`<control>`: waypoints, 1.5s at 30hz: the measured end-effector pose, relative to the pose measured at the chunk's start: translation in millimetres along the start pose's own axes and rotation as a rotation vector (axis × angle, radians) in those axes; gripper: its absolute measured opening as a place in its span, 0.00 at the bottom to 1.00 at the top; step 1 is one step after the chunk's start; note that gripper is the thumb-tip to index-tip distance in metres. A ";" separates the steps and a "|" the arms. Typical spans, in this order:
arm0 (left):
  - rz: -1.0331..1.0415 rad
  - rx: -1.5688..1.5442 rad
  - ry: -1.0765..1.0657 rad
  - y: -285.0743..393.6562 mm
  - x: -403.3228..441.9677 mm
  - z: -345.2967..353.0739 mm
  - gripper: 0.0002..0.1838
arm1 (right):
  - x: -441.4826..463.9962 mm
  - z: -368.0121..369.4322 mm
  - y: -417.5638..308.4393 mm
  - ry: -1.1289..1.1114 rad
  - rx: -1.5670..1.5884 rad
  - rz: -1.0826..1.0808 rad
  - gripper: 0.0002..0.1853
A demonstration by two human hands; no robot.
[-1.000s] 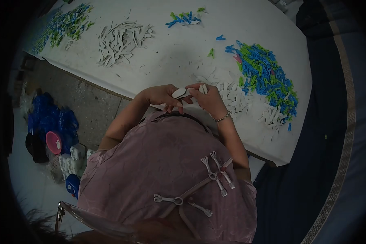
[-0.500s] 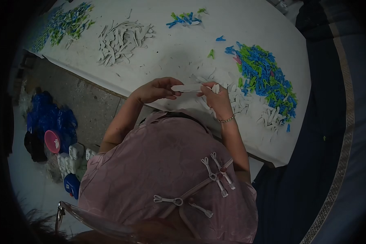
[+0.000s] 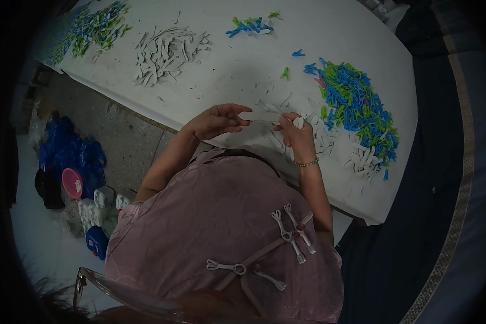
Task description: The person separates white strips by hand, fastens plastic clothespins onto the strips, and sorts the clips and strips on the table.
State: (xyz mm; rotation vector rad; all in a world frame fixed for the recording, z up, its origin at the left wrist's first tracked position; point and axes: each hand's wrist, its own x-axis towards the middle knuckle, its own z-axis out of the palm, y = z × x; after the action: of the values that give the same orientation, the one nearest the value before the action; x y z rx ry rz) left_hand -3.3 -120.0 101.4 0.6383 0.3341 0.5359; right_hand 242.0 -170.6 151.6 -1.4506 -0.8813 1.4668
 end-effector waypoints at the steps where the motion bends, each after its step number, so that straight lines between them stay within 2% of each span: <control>1: -0.006 0.002 -0.005 -1.5 2.4 0.3 0.25 | 1.2 -3.7 1.2 0.007 0.004 -0.001 0.12; 3: -0.038 0.354 0.233 -7.3 8.8 3.1 0.25 | 6.0 -17.1 8.9 0.062 -0.133 0.061 0.11; 4: -0.048 0.358 0.218 -13.4 11.2 -1.0 0.25 | 9.9 -27.5 19.3 0.079 -0.127 0.061 0.11; 6: -0.052 0.691 0.411 -28.3 13.5 -20.7 0.27 | 21.7 -58.8 54.8 0.254 -0.412 0.062 0.14; 8: -0.063 0.705 0.418 -39.4 11.2 -36.7 0.27 | 32.4 -122.3 104.4 0.365 -0.702 -0.038 0.16; 11: -0.092 0.738 0.479 -42.8 2.8 -51.0 0.27 | 23.1 -220.3 119.9 0.451 -1.091 -0.162 0.14; 12: -0.126 0.748 0.508 -43.3 0.3 -54.7 0.26 | 11.0 -228.7 93.8 0.579 -1.118 0.054 0.14; 13: -0.089 0.779 0.529 -45.6 -0.6 -60.5 0.26 | 11.4 -263.7 96.6 0.634 -1.170 0.073 0.18; 15: -0.091 0.807 0.562 -42.5 -1.1 -69.0 0.26 | 3.1 -288.8 80.5 0.733 -1.211 0.203 0.24; 18: -0.078 0.882 0.607 -36.1 6.0 -88.7 0.25 | 14.3 -289.1 79.8 0.851 -1.315 0.086 0.29; 21: -0.071 1.004 0.649 -16.8 18.4 -116.6 0.25 | 54.5 -219.2 89.2 0.730 -1.269 -0.254 0.25; 23: -0.079 1.076 0.662 2.9 32.2 -136.0 0.25 | 77.2 -135.8 76.0 0.488 -1.118 -0.434 0.22; 24: -0.051 1.208 0.697 14.1 41.2 -145.7 0.25 | 97.8 -107.0 84.0 0.415 -1.147 -0.600 0.21; 25: -0.020 1.340 0.731 26.8 49.4 -154.5 0.26 | 115.6 -79.2 85.3 0.345 -1.144 -0.593 0.21; 29: 0.032 1.404 0.776 73.4 90.1 -181.3 0.25 | 187.6 4.6 56.1 0.224 -1.100 -0.582 0.21; 31: 0.161 1.447 0.826 86.6 112.4 -200.5 0.27 | 230.2 27.6 32.2 0.144 -1.129 -0.487 0.22; 32: 0.162 1.440 0.820 92.0 123.2 -209.1 0.27 | 251.2 36.1 20.8 0.148 -1.136 -0.482 0.22; 34: 0.349 1.621 0.857 102.7 143.4 -222.1 0.32 | 293.3 51.7 0.8 0.141 -1.205 -0.511 0.25; 35: 0.344 1.611 0.855 106.1 151.8 -227.4 0.32 | 312.1 58.5 -8.4 0.138 -1.212 -0.503 0.25; 37: 0.336 1.631 0.825 115.6 164.5 -229.4 0.40 | 346.2 71.1 -25.5 0.147 -1.331 -0.585 0.30; 38: 0.332 1.621 0.826 117.9 168.4 -229.2 0.40 | 363.9 76.1 -30.2 0.142 -1.338 -0.579 0.30; 40: 0.340 1.781 0.851 117.2 171.0 -227.5 0.41 | 393.8 84.3 -35.5 0.099 -1.442 -0.557 0.37; 43: 0.290 1.779 0.813 120.2 172.7 -223.8 0.42 | 420.6 95.1 -35.0 0.109 -1.513 -0.598 0.41; 45: 0.287 1.762 0.808 121.7 172.8 -224.9 0.41 | 428.3 104.8 -26.3 0.115 -1.508 -0.578 0.41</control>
State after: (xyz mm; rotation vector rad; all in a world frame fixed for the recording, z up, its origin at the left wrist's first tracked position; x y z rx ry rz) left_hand -8.8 166.3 -13.7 2.1859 1.5627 0.6731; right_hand 164.4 244.1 21.1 -1.8972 -2.3056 0.0771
